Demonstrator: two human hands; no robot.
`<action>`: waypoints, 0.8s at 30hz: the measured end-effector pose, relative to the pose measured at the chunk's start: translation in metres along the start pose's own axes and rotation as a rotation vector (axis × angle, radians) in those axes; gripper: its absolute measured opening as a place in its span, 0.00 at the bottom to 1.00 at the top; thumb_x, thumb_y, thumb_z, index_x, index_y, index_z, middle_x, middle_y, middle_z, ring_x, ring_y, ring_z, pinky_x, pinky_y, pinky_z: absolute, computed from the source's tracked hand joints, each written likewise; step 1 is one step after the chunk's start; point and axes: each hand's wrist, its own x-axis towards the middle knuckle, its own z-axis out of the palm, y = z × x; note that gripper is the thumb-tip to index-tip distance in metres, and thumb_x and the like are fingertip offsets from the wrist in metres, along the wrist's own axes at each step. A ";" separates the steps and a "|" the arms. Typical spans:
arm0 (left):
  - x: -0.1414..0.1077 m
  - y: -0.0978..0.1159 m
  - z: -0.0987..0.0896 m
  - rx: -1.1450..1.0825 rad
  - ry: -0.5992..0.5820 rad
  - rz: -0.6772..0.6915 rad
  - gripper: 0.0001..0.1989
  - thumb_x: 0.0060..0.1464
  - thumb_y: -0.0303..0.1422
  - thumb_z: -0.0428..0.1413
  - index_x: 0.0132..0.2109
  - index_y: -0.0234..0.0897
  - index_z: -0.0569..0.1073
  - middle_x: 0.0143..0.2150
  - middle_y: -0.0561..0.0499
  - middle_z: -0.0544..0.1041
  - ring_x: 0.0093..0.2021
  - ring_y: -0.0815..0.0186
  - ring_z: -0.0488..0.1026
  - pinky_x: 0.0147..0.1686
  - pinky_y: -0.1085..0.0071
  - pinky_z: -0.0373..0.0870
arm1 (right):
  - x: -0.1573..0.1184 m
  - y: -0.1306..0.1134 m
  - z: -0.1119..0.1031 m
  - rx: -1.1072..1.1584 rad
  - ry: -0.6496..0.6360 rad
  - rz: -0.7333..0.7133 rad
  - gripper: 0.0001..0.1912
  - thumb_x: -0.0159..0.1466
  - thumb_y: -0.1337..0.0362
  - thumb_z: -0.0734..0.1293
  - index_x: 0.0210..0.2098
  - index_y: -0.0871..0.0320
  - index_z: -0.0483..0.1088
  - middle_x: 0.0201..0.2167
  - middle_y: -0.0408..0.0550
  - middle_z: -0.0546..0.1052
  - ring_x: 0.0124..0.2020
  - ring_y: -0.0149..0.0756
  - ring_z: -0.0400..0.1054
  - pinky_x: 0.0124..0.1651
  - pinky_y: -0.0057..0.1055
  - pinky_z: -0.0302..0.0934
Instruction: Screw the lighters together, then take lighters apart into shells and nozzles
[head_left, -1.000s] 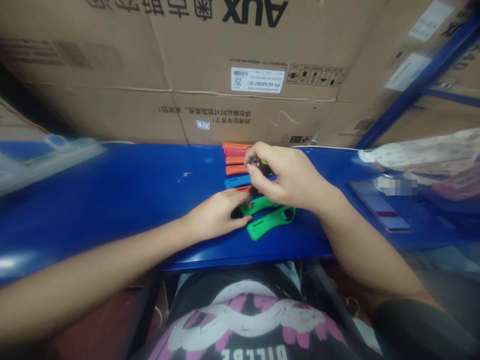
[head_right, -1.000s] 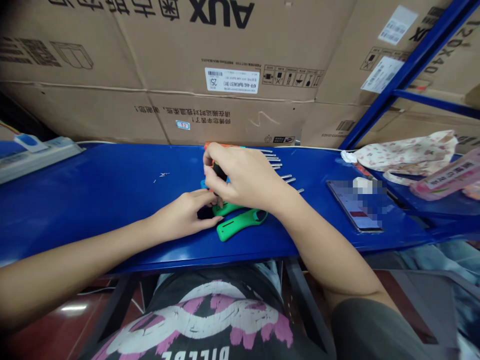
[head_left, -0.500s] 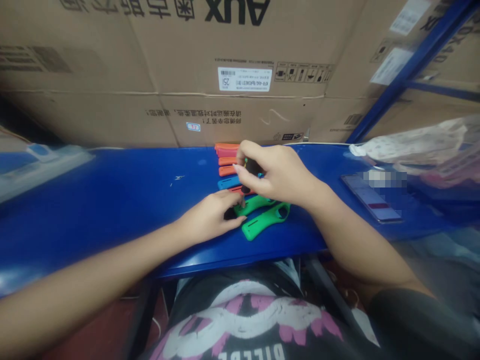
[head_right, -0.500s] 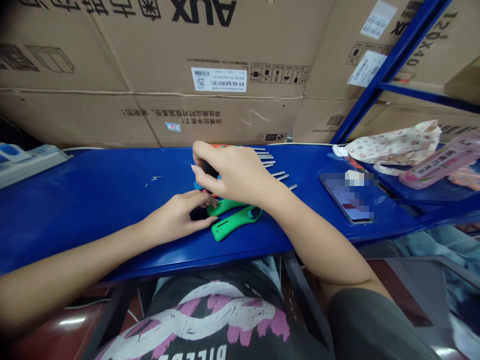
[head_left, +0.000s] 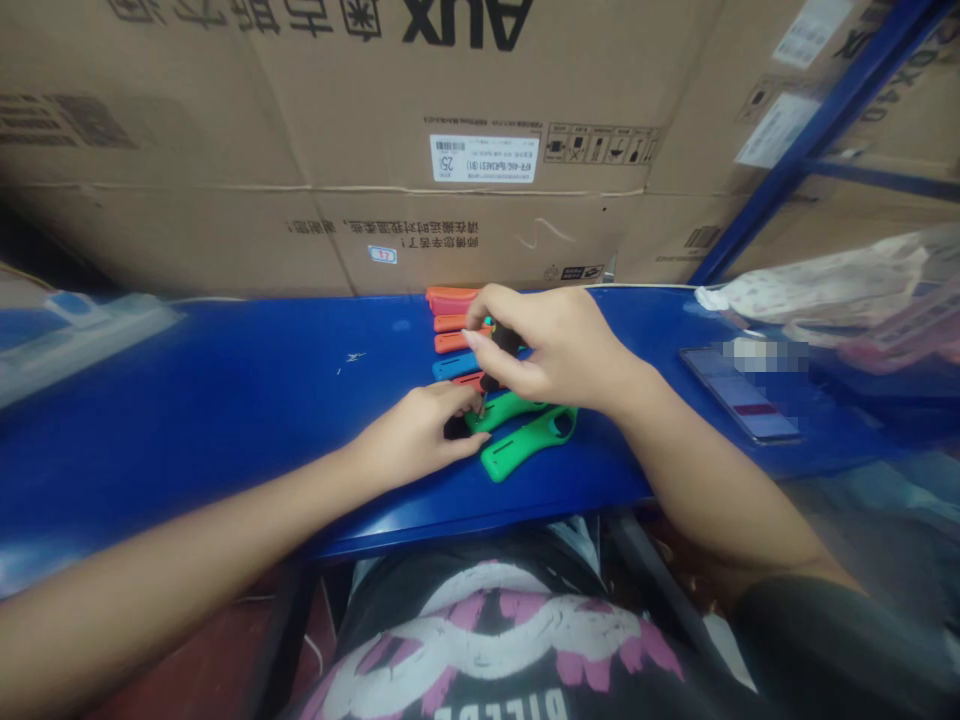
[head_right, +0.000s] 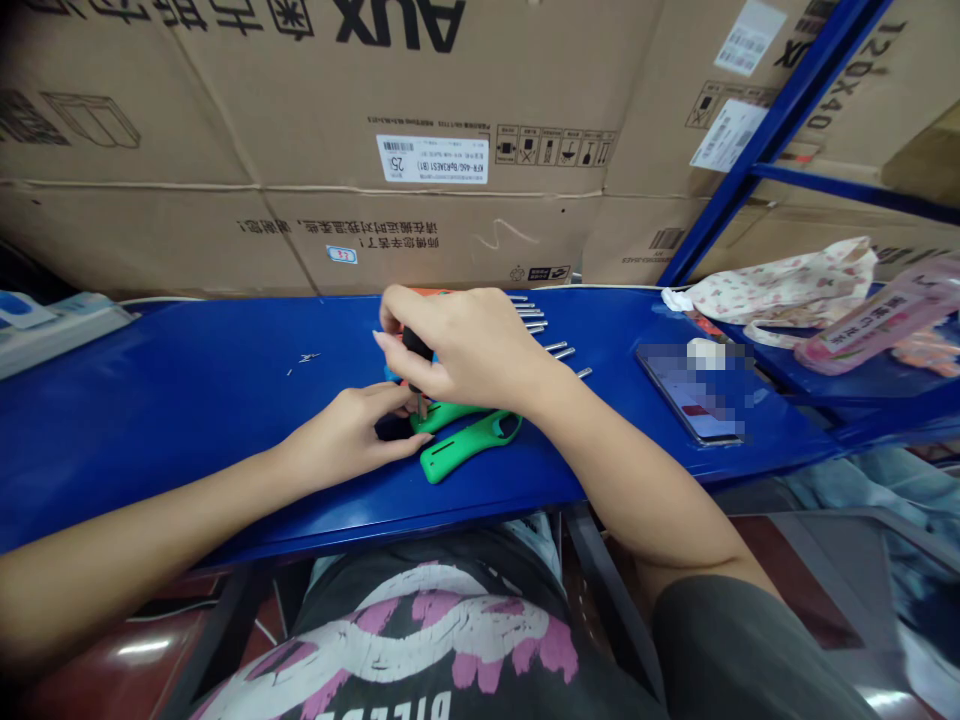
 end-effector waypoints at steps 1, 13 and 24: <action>0.000 0.000 0.000 0.004 -0.001 0.000 0.07 0.57 0.33 0.60 0.41 0.36 0.72 0.36 0.51 0.75 0.35 0.65 0.74 0.36 0.70 0.71 | 0.000 0.000 0.000 0.006 -0.007 -0.009 0.14 0.67 0.61 0.58 0.47 0.60 0.69 0.36 0.46 0.78 0.33 0.34 0.70 0.35 0.30 0.55; -0.001 -0.001 0.000 -0.005 -0.001 0.009 0.09 0.57 0.34 0.60 0.43 0.36 0.73 0.36 0.51 0.75 0.36 0.65 0.74 0.37 0.70 0.70 | 0.002 0.002 0.000 0.015 -0.019 -0.039 0.17 0.66 0.59 0.59 0.51 0.61 0.66 0.48 0.54 0.76 0.43 0.40 0.70 0.41 0.33 0.61; -0.001 -0.001 0.000 -0.010 0.004 -0.002 0.09 0.56 0.33 0.61 0.42 0.36 0.72 0.36 0.51 0.75 0.35 0.65 0.74 0.36 0.70 0.70 | 0.002 -0.001 -0.001 0.051 -0.047 -0.003 0.17 0.64 0.61 0.59 0.51 0.61 0.64 0.34 0.46 0.77 0.28 0.34 0.67 0.32 0.31 0.55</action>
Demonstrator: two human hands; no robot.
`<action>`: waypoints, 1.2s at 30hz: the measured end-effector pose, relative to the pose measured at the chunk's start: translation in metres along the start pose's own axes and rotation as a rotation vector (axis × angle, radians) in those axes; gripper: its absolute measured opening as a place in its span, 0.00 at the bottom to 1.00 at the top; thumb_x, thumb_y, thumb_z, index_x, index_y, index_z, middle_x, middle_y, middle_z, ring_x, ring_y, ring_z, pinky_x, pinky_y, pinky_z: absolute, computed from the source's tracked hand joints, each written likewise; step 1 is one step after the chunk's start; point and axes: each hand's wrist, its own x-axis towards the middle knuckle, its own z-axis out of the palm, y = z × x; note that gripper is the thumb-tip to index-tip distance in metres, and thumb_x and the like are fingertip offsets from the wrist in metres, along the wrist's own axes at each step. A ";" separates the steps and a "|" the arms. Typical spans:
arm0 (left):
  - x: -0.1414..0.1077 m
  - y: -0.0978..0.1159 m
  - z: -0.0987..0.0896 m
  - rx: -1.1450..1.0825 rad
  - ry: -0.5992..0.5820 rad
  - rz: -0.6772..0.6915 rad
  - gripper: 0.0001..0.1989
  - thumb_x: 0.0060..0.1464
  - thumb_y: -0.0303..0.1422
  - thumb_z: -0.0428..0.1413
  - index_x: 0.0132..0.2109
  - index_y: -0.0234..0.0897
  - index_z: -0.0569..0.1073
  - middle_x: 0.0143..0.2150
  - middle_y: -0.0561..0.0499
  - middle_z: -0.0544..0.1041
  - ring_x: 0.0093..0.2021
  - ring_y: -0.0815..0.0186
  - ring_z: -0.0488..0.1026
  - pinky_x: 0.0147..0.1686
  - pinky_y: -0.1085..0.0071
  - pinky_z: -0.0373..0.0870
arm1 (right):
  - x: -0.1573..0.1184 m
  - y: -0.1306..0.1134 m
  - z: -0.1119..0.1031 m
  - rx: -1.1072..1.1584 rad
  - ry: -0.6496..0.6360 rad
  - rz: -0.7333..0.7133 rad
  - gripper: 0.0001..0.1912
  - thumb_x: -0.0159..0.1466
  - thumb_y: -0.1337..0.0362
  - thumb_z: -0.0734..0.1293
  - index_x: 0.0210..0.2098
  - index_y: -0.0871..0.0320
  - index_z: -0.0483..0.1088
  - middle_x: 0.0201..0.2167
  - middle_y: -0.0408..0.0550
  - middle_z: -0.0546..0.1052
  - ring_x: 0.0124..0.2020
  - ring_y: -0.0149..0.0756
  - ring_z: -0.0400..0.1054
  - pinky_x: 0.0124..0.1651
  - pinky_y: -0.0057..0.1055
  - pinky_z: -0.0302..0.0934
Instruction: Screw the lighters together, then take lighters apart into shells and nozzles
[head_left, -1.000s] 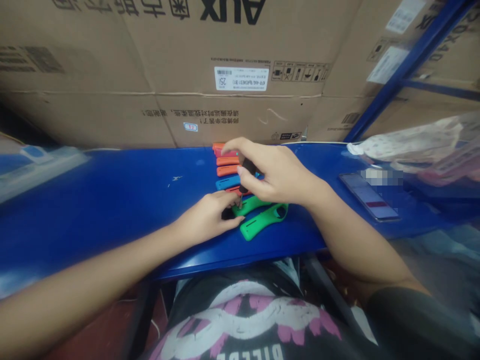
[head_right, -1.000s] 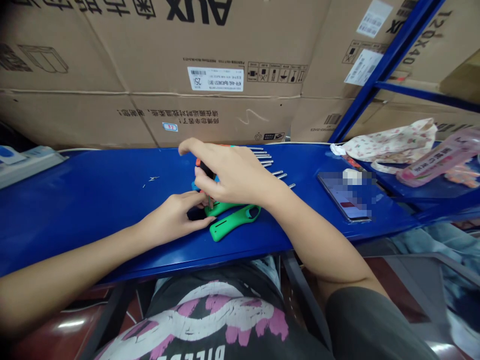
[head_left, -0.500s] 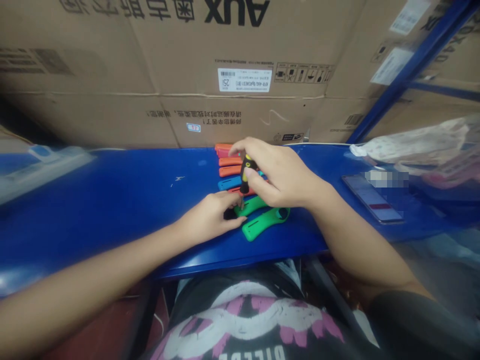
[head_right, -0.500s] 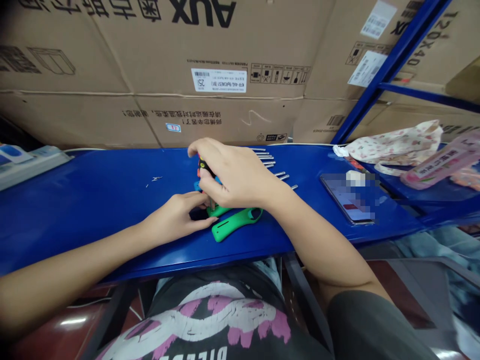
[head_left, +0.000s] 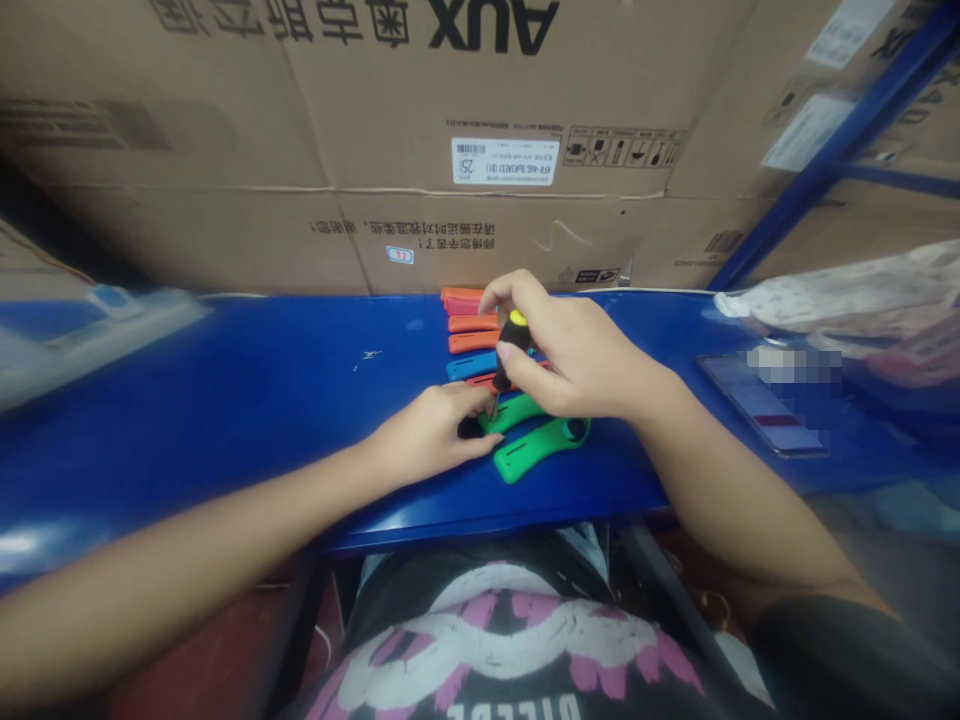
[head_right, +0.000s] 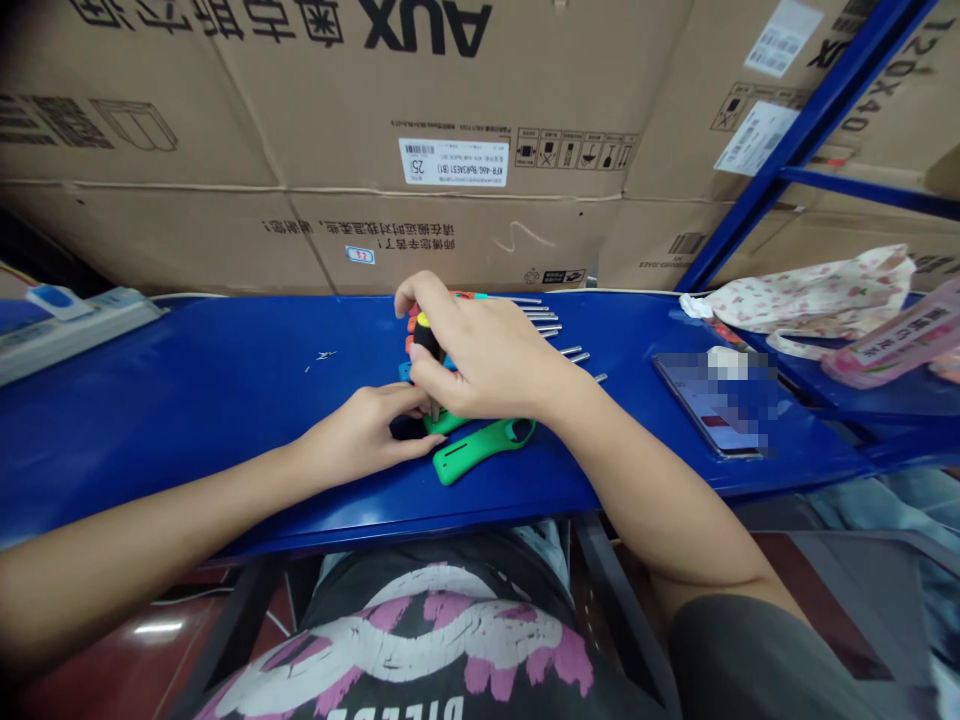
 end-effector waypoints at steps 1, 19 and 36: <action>0.000 0.000 0.000 -0.002 -0.002 -0.003 0.09 0.56 0.33 0.61 0.43 0.36 0.73 0.37 0.50 0.76 0.36 0.64 0.74 0.37 0.70 0.71 | 0.000 -0.001 -0.001 0.009 -0.009 -0.006 0.17 0.63 0.62 0.59 0.50 0.61 0.64 0.34 0.46 0.77 0.28 0.34 0.67 0.32 0.31 0.55; 0.001 0.003 -0.002 -0.012 -0.019 -0.016 0.08 0.57 0.34 0.60 0.42 0.35 0.73 0.35 0.51 0.75 0.35 0.65 0.74 0.35 0.70 0.70 | -0.001 0.001 -0.005 0.043 -0.013 -0.014 0.14 0.64 0.60 0.61 0.47 0.60 0.67 0.34 0.46 0.77 0.30 0.36 0.68 0.34 0.31 0.56; 0.001 0.001 -0.002 0.003 -0.018 -0.015 0.08 0.57 0.35 0.61 0.41 0.36 0.73 0.35 0.51 0.75 0.34 0.65 0.74 0.34 0.70 0.70 | 0.000 -0.001 -0.003 0.046 0.001 -0.007 0.11 0.67 0.58 0.60 0.42 0.59 0.68 0.33 0.46 0.76 0.31 0.34 0.68 0.35 0.30 0.57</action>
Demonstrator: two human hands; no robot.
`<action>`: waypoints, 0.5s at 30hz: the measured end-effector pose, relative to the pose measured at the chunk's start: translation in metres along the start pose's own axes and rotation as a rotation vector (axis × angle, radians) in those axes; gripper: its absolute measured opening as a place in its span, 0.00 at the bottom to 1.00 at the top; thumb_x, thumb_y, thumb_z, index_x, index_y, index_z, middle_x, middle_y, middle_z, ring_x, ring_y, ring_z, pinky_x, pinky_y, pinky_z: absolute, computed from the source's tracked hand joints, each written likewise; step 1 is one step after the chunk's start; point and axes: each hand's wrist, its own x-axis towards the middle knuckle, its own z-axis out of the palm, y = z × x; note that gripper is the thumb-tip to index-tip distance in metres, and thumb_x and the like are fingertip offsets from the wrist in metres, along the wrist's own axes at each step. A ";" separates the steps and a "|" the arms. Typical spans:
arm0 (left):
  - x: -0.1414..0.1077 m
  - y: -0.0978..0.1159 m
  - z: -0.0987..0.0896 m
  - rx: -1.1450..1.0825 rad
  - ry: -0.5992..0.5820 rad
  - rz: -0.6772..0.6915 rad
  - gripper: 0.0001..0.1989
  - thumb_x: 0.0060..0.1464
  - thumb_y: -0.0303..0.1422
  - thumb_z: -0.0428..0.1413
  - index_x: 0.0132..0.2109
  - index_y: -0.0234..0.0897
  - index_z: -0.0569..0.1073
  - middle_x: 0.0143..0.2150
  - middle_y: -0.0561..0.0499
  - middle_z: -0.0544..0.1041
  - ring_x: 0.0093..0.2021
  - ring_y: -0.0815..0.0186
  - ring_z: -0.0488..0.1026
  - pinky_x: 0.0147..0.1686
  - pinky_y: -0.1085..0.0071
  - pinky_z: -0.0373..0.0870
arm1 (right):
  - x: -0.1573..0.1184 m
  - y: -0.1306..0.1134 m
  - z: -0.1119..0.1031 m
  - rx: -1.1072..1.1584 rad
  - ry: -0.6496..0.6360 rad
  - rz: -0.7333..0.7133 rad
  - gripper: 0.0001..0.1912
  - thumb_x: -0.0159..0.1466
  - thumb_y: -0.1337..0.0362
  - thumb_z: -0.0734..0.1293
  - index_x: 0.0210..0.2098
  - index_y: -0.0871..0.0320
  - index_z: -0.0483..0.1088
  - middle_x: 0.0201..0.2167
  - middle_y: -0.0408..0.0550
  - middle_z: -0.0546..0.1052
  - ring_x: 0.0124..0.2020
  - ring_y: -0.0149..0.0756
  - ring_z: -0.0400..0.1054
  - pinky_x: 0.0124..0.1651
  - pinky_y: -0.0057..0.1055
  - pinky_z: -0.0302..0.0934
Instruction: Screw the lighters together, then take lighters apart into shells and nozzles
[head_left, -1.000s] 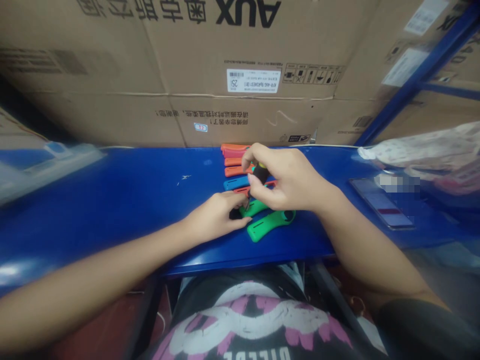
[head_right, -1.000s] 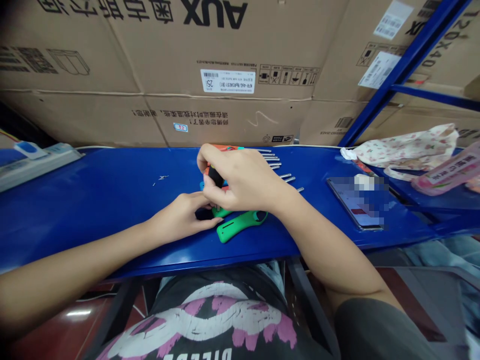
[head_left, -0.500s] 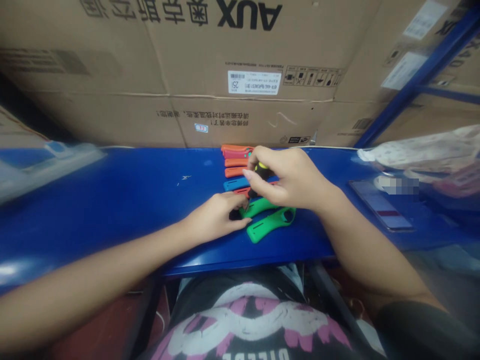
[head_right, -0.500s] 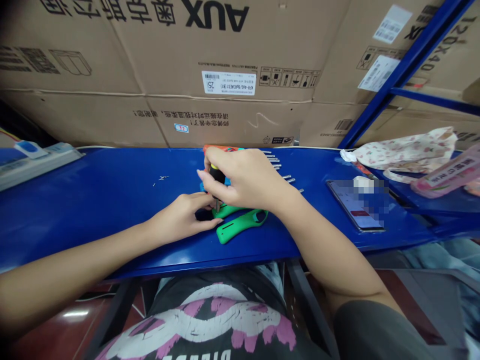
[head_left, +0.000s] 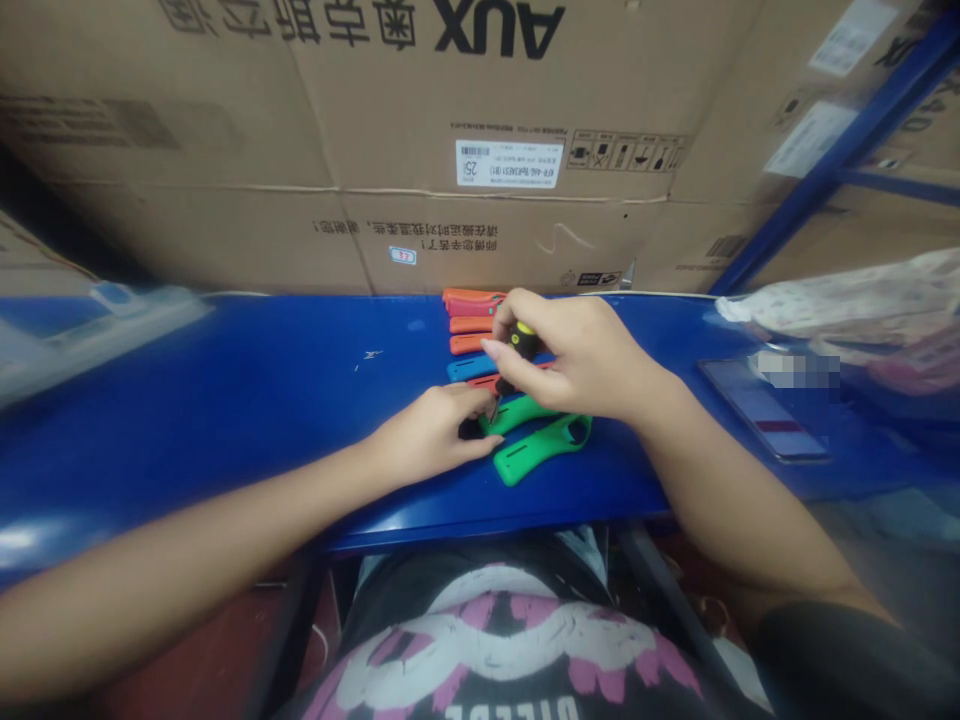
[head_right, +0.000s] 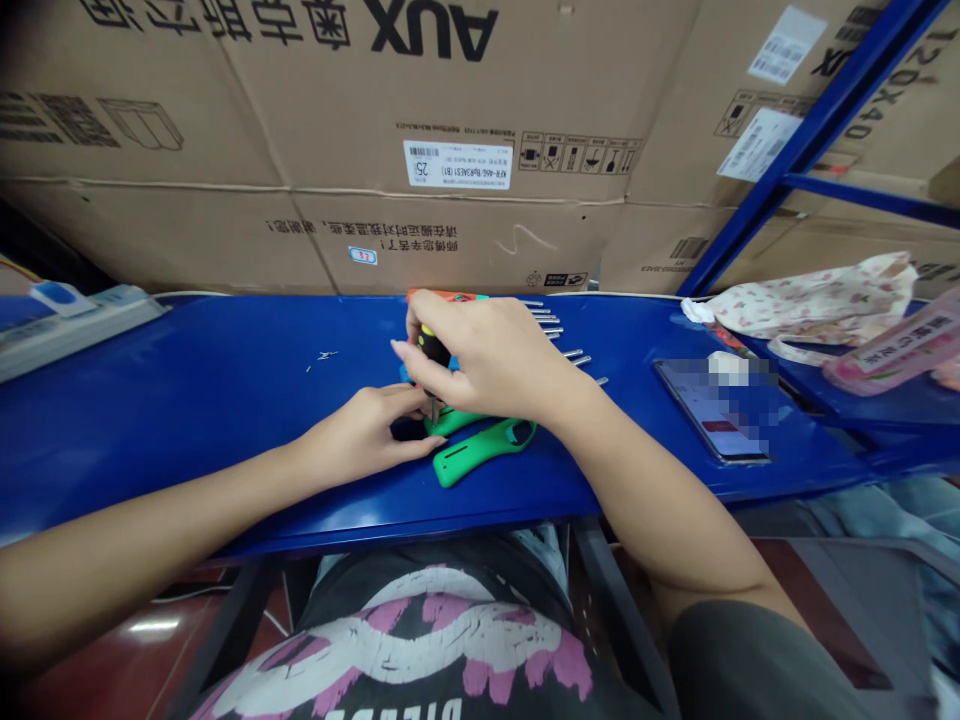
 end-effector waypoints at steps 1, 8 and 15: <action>0.000 0.000 0.000 0.000 -0.004 -0.002 0.08 0.57 0.35 0.61 0.41 0.36 0.73 0.35 0.51 0.75 0.34 0.65 0.74 0.34 0.70 0.69 | 0.000 0.000 0.000 0.005 0.001 -0.007 0.11 0.67 0.60 0.59 0.43 0.59 0.67 0.35 0.47 0.77 0.31 0.34 0.68 0.35 0.30 0.57; 0.000 0.001 -0.001 0.000 0.002 -0.013 0.08 0.57 0.35 0.61 0.41 0.36 0.74 0.35 0.50 0.75 0.34 0.65 0.74 0.34 0.70 0.70 | 0.000 0.000 0.000 0.010 0.006 -0.002 0.11 0.66 0.59 0.59 0.42 0.59 0.68 0.33 0.46 0.76 0.30 0.35 0.68 0.35 0.30 0.56; 0.000 -0.001 0.000 -0.004 0.013 -0.010 0.09 0.56 0.36 0.61 0.39 0.36 0.73 0.34 0.51 0.76 0.33 0.65 0.74 0.34 0.69 0.70 | -0.001 0.000 -0.001 0.020 0.001 -0.032 0.10 0.65 0.61 0.59 0.41 0.58 0.68 0.32 0.45 0.76 0.30 0.34 0.68 0.34 0.30 0.56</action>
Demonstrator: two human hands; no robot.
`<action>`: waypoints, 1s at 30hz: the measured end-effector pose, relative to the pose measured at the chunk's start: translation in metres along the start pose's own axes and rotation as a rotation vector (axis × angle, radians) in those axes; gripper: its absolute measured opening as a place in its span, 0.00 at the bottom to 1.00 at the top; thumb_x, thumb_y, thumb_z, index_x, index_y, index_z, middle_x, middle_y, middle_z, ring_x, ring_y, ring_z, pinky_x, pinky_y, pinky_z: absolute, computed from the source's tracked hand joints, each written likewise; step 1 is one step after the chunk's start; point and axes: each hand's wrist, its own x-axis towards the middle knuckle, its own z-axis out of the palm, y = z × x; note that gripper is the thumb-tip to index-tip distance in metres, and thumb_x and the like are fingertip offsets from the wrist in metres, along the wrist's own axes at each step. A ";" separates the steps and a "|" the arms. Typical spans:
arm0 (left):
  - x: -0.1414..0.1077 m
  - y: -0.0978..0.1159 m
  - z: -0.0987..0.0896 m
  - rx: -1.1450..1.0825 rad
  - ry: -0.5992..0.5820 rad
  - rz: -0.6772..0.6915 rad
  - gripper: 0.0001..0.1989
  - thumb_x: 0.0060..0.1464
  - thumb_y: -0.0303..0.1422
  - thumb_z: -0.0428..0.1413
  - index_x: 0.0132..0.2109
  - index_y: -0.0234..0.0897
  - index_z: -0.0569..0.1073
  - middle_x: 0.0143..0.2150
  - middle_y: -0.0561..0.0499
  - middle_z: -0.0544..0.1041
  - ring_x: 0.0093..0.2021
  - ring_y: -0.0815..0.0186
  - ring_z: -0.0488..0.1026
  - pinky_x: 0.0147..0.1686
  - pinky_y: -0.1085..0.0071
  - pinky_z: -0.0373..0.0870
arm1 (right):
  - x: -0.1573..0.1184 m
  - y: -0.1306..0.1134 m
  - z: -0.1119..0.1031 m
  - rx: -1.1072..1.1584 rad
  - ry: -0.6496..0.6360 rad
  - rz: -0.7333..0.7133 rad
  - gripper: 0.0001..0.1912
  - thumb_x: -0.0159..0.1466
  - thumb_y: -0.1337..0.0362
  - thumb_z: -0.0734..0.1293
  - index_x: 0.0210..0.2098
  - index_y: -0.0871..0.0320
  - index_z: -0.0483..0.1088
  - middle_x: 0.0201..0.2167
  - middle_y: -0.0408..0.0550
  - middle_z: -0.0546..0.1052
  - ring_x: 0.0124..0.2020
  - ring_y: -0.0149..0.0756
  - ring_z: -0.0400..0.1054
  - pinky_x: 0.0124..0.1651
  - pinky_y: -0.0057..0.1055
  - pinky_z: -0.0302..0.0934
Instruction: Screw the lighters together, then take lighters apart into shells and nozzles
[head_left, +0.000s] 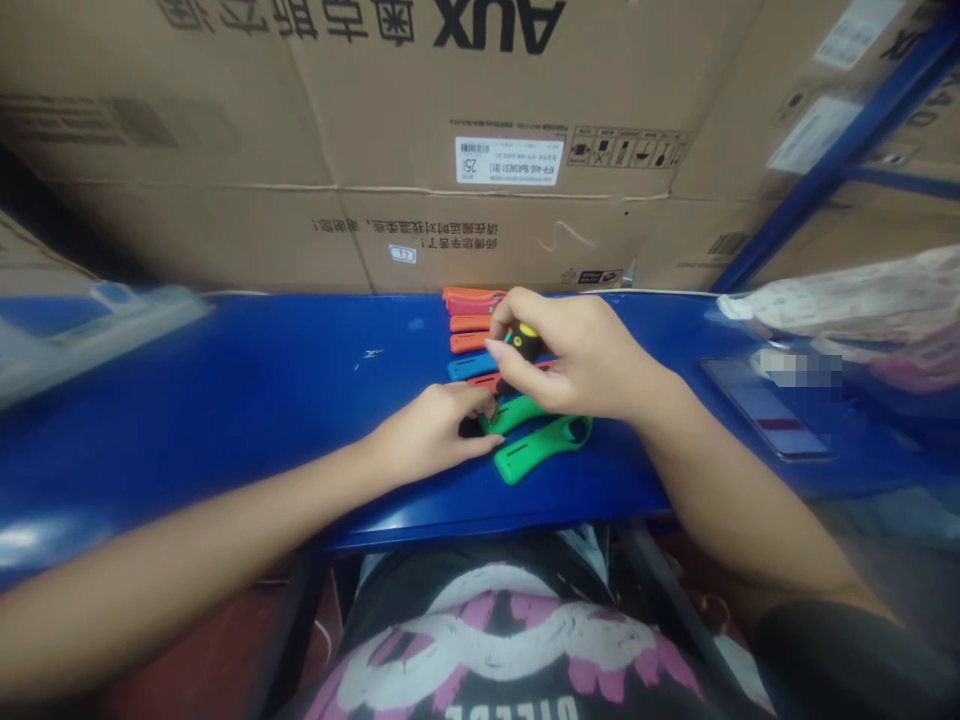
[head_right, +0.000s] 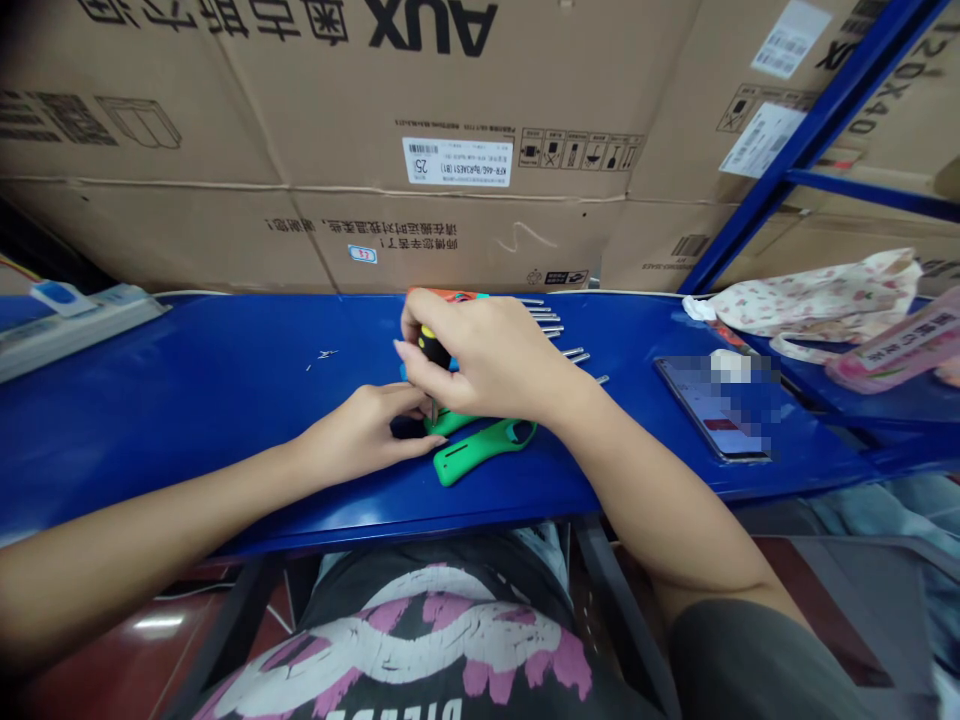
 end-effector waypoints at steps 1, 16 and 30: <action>0.000 0.000 0.000 0.001 -0.005 -0.003 0.09 0.56 0.36 0.61 0.39 0.36 0.73 0.34 0.51 0.76 0.33 0.65 0.74 0.34 0.69 0.70 | 0.000 0.000 0.000 0.008 -0.009 -0.010 0.11 0.65 0.62 0.59 0.44 0.58 0.67 0.34 0.46 0.77 0.31 0.35 0.68 0.35 0.31 0.57; 0.001 -0.001 -0.005 -0.096 -0.039 0.013 0.05 0.61 0.33 0.55 0.42 0.36 0.74 0.36 0.51 0.79 0.35 0.67 0.76 0.38 0.72 0.72 | -0.003 0.022 -0.009 -0.100 0.155 0.111 0.05 0.61 0.63 0.62 0.33 0.56 0.68 0.20 0.39 0.69 0.21 0.30 0.60 0.28 0.29 0.49; 0.018 0.002 -0.016 0.627 -0.238 0.416 0.09 0.66 0.33 0.46 0.44 0.36 0.70 0.40 0.45 0.74 0.34 0.61 0.72 0.32 0.66 0.68 | 0.001 0.032 0.003 -0.277 -0.026 0.088 0.09 0.61 0.61 0.60 0.34 0.56 0.71 0.23 0.44 0.75 0.24 0.34 0.65 0.28 0.30 0.44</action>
